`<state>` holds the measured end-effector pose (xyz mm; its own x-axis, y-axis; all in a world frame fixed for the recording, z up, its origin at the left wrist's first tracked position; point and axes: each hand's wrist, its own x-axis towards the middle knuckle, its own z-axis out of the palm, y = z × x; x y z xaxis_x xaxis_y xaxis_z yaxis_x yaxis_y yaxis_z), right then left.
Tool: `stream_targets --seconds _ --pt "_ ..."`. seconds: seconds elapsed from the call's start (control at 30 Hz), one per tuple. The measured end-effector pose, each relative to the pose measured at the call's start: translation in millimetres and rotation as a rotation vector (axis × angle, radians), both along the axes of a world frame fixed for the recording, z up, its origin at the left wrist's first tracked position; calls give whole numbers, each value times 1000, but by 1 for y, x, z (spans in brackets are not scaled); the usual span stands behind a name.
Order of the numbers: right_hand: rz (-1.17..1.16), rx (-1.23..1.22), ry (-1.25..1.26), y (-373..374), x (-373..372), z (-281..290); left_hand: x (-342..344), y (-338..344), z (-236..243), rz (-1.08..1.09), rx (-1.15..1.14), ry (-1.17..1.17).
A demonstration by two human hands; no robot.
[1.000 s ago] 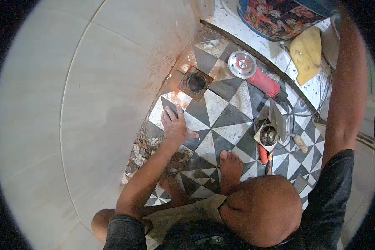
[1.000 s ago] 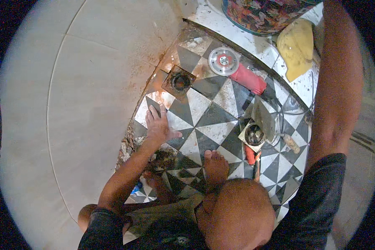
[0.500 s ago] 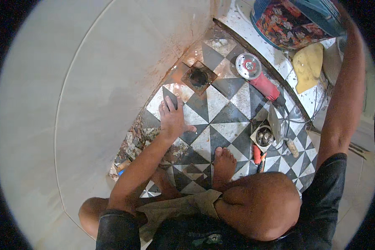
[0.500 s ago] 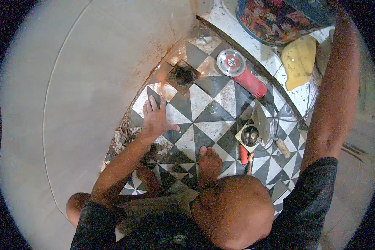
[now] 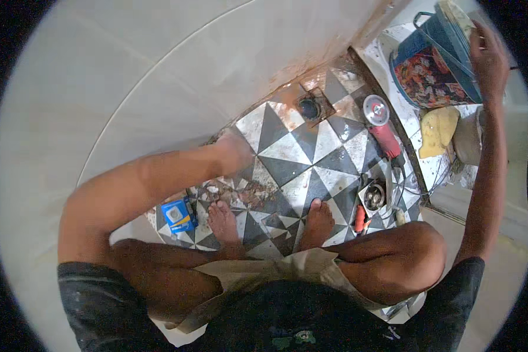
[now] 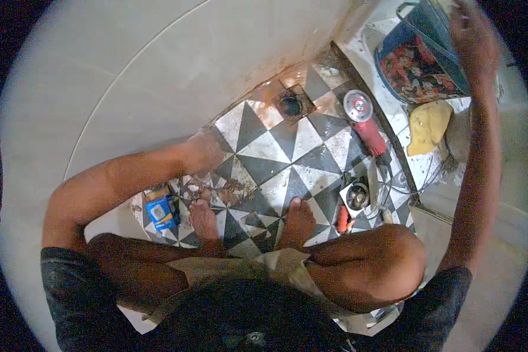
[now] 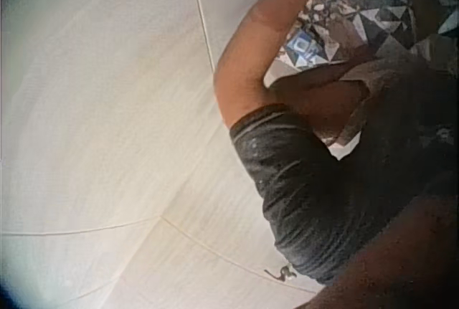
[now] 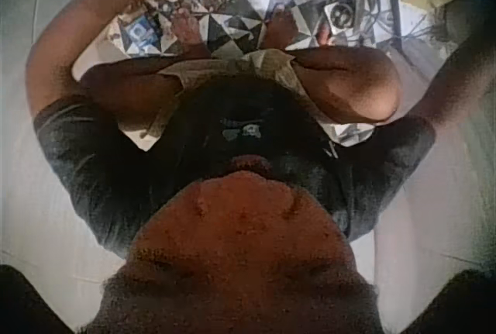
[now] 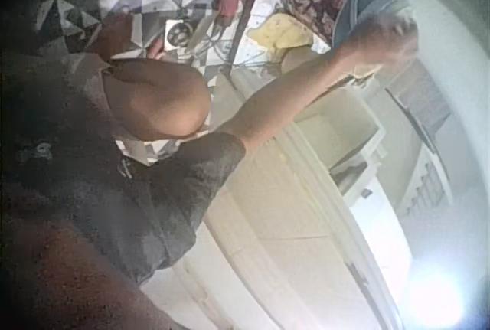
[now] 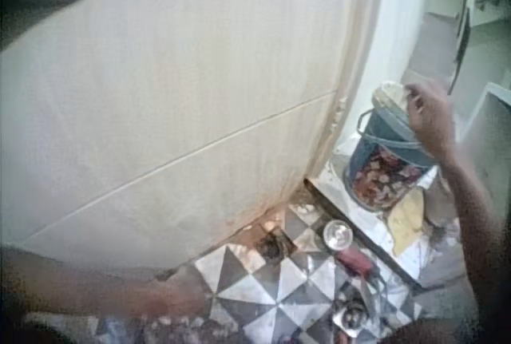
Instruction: Installing and fitting floor tiles around a floor drain.
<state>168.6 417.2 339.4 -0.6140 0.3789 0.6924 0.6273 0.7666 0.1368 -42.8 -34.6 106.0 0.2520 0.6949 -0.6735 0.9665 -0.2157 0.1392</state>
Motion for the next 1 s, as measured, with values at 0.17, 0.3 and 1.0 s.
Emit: stream_targets --seconds 0.17,0.3,1.0 --pt "450 -385 -757 -153 -62 -94 2 -82 9 98 -178 0" --pt "589 -518 -1226 -220 -70 -189 12 -110 -14 151 -46 -203" --pt "307 -664 -1140 -280 -62 -322 17 -136 -49 149 277 -182"
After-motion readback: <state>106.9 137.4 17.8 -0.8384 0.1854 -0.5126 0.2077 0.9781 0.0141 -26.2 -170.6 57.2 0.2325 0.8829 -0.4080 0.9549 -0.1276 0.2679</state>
